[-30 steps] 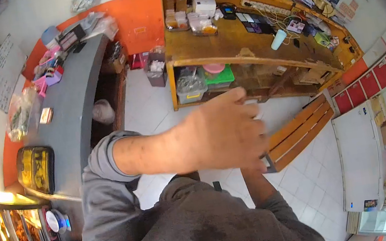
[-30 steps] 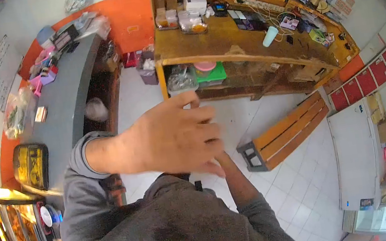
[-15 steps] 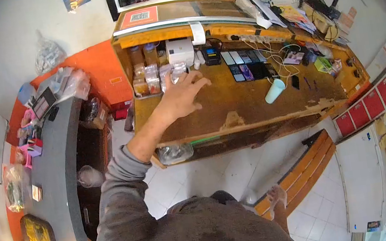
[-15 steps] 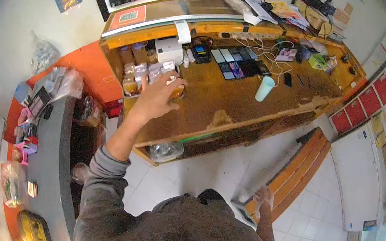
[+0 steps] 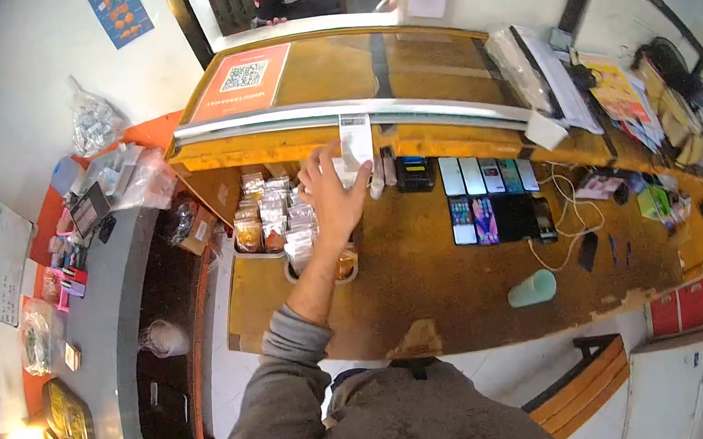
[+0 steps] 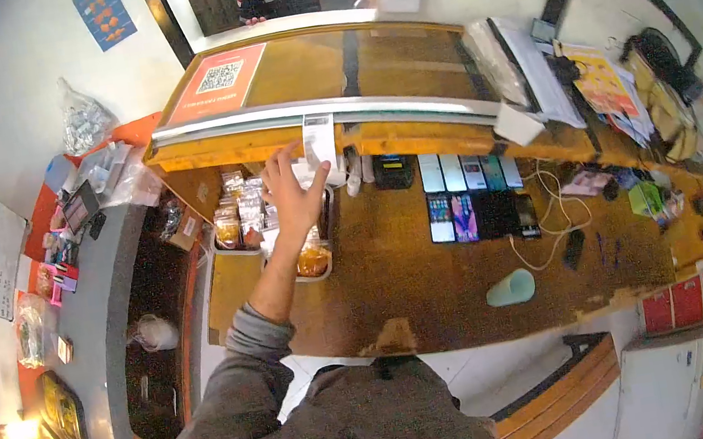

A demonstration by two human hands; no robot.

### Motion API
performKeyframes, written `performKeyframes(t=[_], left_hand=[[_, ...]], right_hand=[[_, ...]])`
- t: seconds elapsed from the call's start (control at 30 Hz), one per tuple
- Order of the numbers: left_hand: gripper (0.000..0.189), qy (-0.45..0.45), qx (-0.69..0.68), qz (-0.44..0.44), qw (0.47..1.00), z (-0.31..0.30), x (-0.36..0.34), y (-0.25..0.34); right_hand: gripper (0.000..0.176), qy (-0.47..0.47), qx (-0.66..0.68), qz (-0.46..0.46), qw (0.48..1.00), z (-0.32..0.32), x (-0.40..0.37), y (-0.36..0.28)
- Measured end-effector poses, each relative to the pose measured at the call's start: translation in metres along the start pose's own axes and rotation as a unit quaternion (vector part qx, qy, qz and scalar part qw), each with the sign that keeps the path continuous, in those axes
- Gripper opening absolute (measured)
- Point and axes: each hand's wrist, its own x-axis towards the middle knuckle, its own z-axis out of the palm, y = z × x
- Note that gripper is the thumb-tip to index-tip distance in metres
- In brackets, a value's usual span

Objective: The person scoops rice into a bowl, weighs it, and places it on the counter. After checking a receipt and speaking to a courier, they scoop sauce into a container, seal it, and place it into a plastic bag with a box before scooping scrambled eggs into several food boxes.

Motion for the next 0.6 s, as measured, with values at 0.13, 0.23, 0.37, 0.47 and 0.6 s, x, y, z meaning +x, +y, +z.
performKeyframes(t=[0.13, 0.23, 0.37, 0.47, 0.6], left_hand=[[0.059, 0.033, 0.062, 0.049, 0.996, 0.017, 0.015, 0.01], [0.057, 0.022, 0.119, 0.078, 0.99, 0.016, 0.029, 0.023], [0.045, 0.158, 0.01, 0.055, 0.986, 0.033, 0.036, -0.011], [0.039, 0.233, -0.334, -0.124, 0.905, 0.057, -0.004, -0.051], [0.055, 0.074, -0.36, -0.12, 0.922, 0.076, -0.029, -0.059]], right_hand=[[0.019, -0.051, -0.049, -0.055, 0.996, 0.072, 0.086, -0.098], [0.019, -0.083, -0.077, -0.086, 0.99, 0.127, 0.124, -0.147], [0.019, -0.115, -0.104, -0.117, 0.981, 0.187, 0.152, -0.187], [0.019, -0.128, -0.126, -0.135, 0.974, 0.217, 0.16, -0.202], [0.019, -0.132, -0.162, -0.163, 0.964, 0.25, 0.159, -0.21]])
